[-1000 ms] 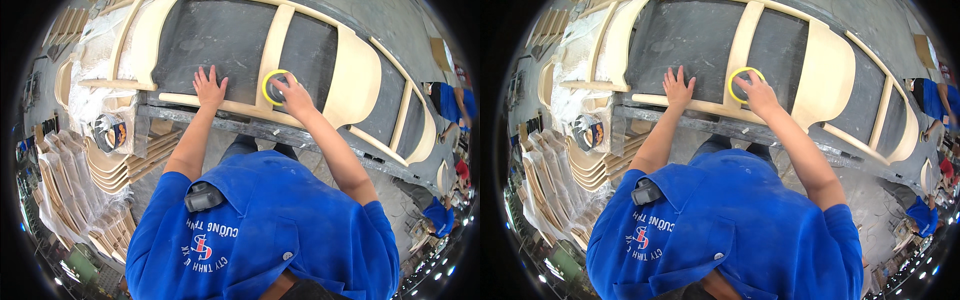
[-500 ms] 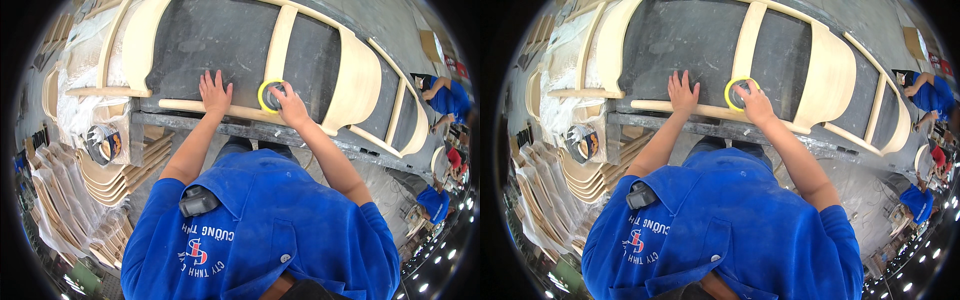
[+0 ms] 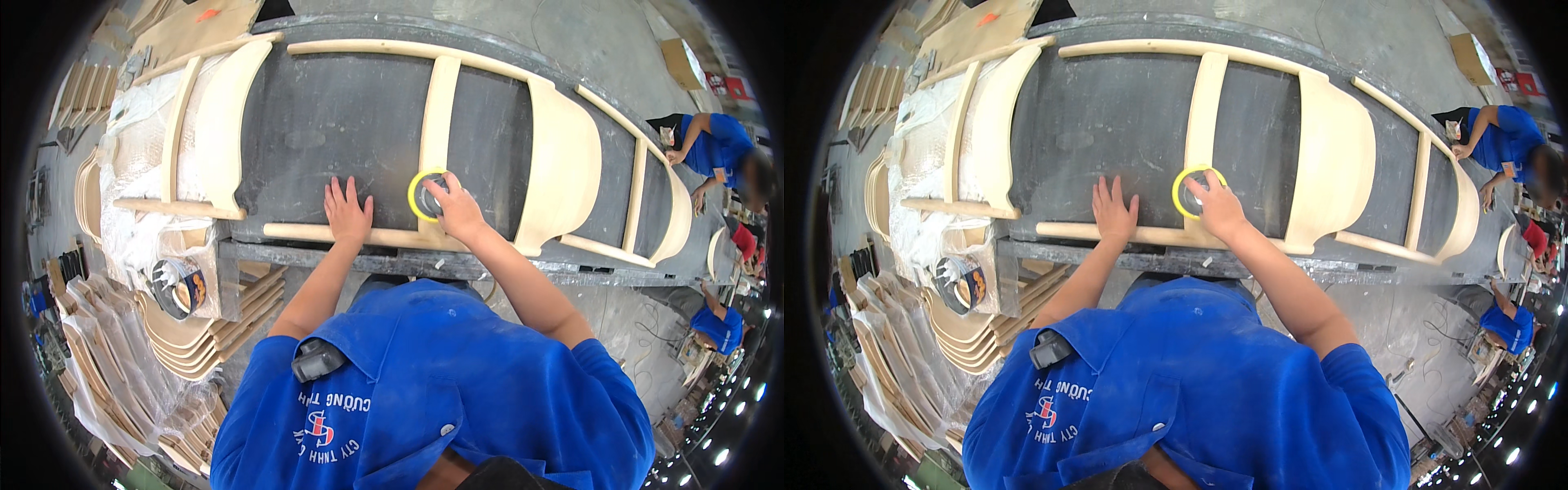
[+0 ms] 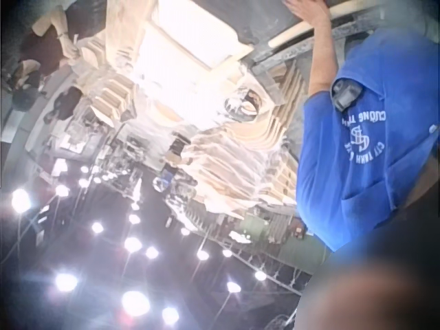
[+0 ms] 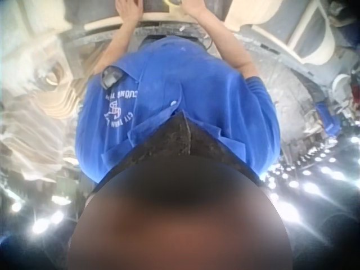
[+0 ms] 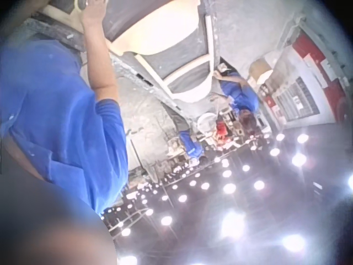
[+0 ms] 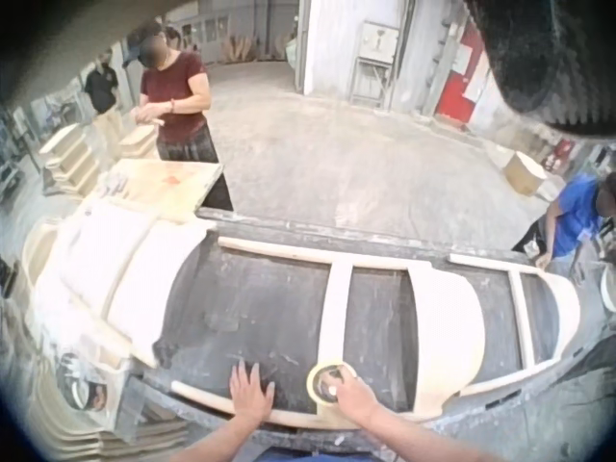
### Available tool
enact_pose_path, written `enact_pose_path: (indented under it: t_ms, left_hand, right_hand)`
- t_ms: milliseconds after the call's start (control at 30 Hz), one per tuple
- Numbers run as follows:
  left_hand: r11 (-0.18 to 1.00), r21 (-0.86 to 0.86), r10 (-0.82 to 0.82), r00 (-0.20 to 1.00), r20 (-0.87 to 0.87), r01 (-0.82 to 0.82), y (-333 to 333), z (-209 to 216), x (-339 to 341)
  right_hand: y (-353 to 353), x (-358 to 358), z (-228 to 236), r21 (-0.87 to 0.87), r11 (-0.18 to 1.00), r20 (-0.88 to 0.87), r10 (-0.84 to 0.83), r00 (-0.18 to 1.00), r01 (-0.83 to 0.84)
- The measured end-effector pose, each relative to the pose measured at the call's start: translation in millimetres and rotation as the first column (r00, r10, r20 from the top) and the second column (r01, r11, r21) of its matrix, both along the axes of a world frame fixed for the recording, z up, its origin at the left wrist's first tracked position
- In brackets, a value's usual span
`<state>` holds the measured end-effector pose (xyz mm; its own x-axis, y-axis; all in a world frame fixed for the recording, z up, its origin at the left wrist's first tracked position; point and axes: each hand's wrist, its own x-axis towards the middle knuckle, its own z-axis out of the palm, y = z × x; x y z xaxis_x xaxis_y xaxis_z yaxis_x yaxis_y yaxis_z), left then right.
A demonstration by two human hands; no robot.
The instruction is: The person uses a handheld orbital sander to smooth the surfaces of wooden chair frames on a workbench. They repeatedly reposition the chairs, sanding the seat, backrest, and legs, then move finished pieces aside and bring new frames into position.
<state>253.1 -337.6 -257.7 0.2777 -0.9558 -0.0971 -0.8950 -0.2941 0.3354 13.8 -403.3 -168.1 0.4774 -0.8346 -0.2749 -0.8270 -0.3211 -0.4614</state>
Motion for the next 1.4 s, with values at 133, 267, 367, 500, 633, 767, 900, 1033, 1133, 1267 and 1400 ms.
enact_pose_path:
  t_ms: [133,267,367,500,633,767,900,1033,1133,1267,1400]
  left_hand:
    - [1.0,0.014,0.0,1.0,0.014,-0.001,-0.3,2.4,-5.0]
    - [1.0,0.013,0.003,1.0,0.023,-0.003,-1.0,4.4,-9.8]
    - [1.0,0.014,0.009,1.0,0.013,-0.009,-1.3,4.1,-13.8]
    - [1.0,0.024,0.008,0.999,0.032,-0.009,-1.5,3.6,-18.1]
    - [1.0,0.029,0.006,0.999,0.04,-0.008,-1.8,5.4,-21.5]
    - [0.998,0.067,0.0,1.0,0.02,-0.002,-2.9,6.1,-24.5]
    - [0.995,0.104,0.004,1.0,0.013,-0.005,-2.8,3.2,-28.0]
    - [0.995,0.095,0.025,1.0,0.002,-0.025,-2.5,3.2,-32.9]
    - [0.994,0.11,-0.001,1.0,0.017,-0.001,-4.6,2.6,-38.1]
    - [0.998,0.044,-0.035,0.998,0.048,0.033,-0.3,-4.8,-41.6]
    - [1.0,0.007,-0.004,0.997,-0.083,0.005,-0.7,-8.3,-39.0]
  right_hand:
    - [-67.2,1.4,-4.0,-0.023,0.997,0.044,-0.07,0.997,0.071]
    - [-151.1,3.7,-4.3,-0.058,0.984,0.028,-0.167,0.986,0.168]
    - [-209.8,0.7,-5.3,-0.046,0.979,-0.032,-0.201,0.979,0.2]
    - [-262.7,-2.6,-6.0,-0.022,0.972,-0.098,-0.234,0.967,0.233]
    - [-285.3,-2.7,-5.3,-0.018,0.97,-0.137,-0.242,0.961,0.242]
    - [-289.5,-3.2,-6.5,-0.013,0.971,-0.134,-0.237,0.962,0.238]
    - [-273.4,2.7,-8.8,-0.037,0.979,-0.103,-0.202,0.974,0.199]
    - [-227.5,6.4,-6.9,-0.034,0.992,-0.158,-0.123,0.98,0.119]
    - [-180.8,4.1,-8.4,-0.059,0.993,-0.138,-0.105,0.985,0.098]
    - [-116.8,-1.3,-8.2,-0.015,0.997,-0.049,-0.078,0.996,0.077]
    - [-59.6,-4.7,-5.7,0.025,0.997,-0.023,-0.075,0.997,0.076]
